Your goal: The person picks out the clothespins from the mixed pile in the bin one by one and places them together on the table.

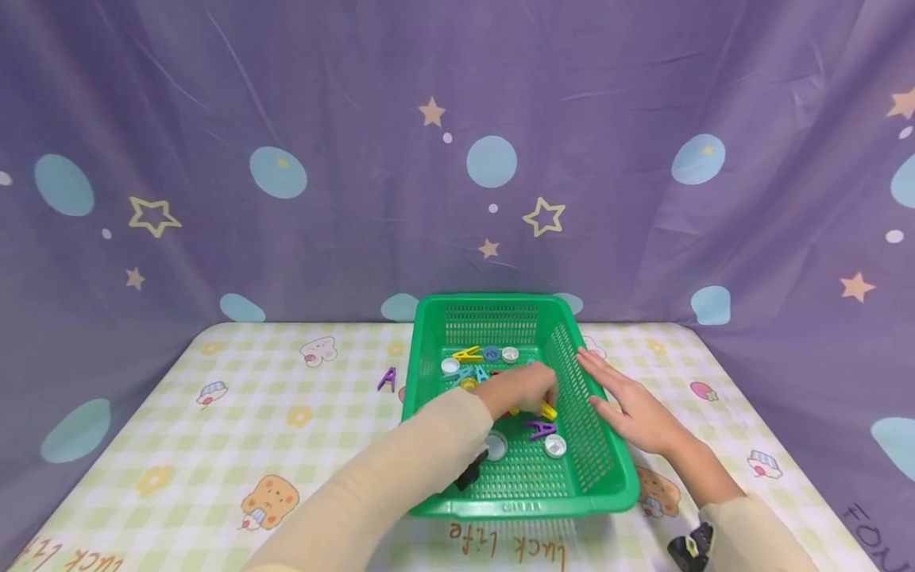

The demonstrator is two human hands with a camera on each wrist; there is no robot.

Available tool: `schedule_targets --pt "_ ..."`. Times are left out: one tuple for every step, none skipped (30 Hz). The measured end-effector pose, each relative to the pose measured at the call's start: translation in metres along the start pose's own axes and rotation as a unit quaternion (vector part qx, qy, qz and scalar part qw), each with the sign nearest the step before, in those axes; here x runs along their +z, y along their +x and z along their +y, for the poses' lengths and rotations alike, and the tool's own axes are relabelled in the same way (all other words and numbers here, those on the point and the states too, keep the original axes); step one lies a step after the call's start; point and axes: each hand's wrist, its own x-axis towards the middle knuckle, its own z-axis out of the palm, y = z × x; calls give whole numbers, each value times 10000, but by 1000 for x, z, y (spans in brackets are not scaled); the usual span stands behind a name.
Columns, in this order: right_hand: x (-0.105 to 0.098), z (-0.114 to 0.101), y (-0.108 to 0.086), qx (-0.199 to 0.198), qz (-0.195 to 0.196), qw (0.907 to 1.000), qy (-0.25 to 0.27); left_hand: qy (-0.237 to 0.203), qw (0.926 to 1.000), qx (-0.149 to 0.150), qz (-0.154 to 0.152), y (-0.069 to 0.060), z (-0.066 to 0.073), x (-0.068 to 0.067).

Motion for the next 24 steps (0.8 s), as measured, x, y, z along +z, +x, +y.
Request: schedule_targets --pt "0 0 1 -2 -13 10000 -7 0 10000 16 27 -1 -1 -3" --pt "0 0 1 9 -27 10000 -13 -22 10000 17 67 -3 -1 -5" --pt "1 0 2 22 -42 10000 -23 -59 9999 6 112 -4 -2 -8" --pt "1 0 2 43 -59 10000 -34 -111 9998 12 157 -5 -3 -11" --pt "1 0 2 68 -74 9999 -36 -156 9997 7 186 -6 -4 -14" --pt "1 0 2 90 -84 9999 -33 -185 9996 22 222 -7 -4 -16" --pt "1 0 1 113 -89 9999 -27 -229 9995 25 234 -9 -5 -19" --pt "1 -1 1 137 -90 9999 -21 -263 9994 20 225 -10 -5 -21" --pt "1 -1 0 146 -85 9999 -12 -296 9994 25 204 -11 -6 -24" --pt "1 0 -2 166 -80 9998 -7 -318 9993 33 172 -12 -5 -25" --pt "1 0 -4 182 -73 9998 -4 -318 9994 40 144 -13 -5 -27" --pt "1 0 -5 201 -69 9998 -17 -323 9994 59 122 -14 -4 -29" --pt "1 0 -6 219 -65 9997 -35 -355 9993 58 99 -16 -5 -31" --pt "2 0 -6 226 -62 9997 -42 -398 9991 63 100 -17 -6 -33" --pt "2 0 -6 238 -56 9997 -60 -456 9989 67 108 -20 -7 -36" --pt "2 -1 -6 249 -56 9996 -74 -468 9988 106 138 -23 -9 -38" --pt "2 -1 -5 256 -56 9996 -88 -502 9985 133 184 -25 -11 -41" --pt "2 -1 -5 257 -53 9996 -93 -569 9980 146 229 -28 -14 -43" --pt "2 -1 -4 243 -49 9997 -88 -625 9975 183 281 -31 -17 -45" --pt "2 -1 -3 226 -44 9997 -85 -682 9969 209 326 -34 -20 -47" --pt "2 -1 -3 210 -36 9997 -92 -721 9965 239 359 -38 -23 -48" --pt "2 -1 -2 178 -30 9998 -93 -774 9959 274 392 -40 -27 -49" --pt "1 -1 -1 150 -22 9998 -96 -856 9951 270 411 -43 -31 -50" --pt "1 -1 -1 122 -17 9999 -92 -953 9942 276 419 -45 -35 -51"
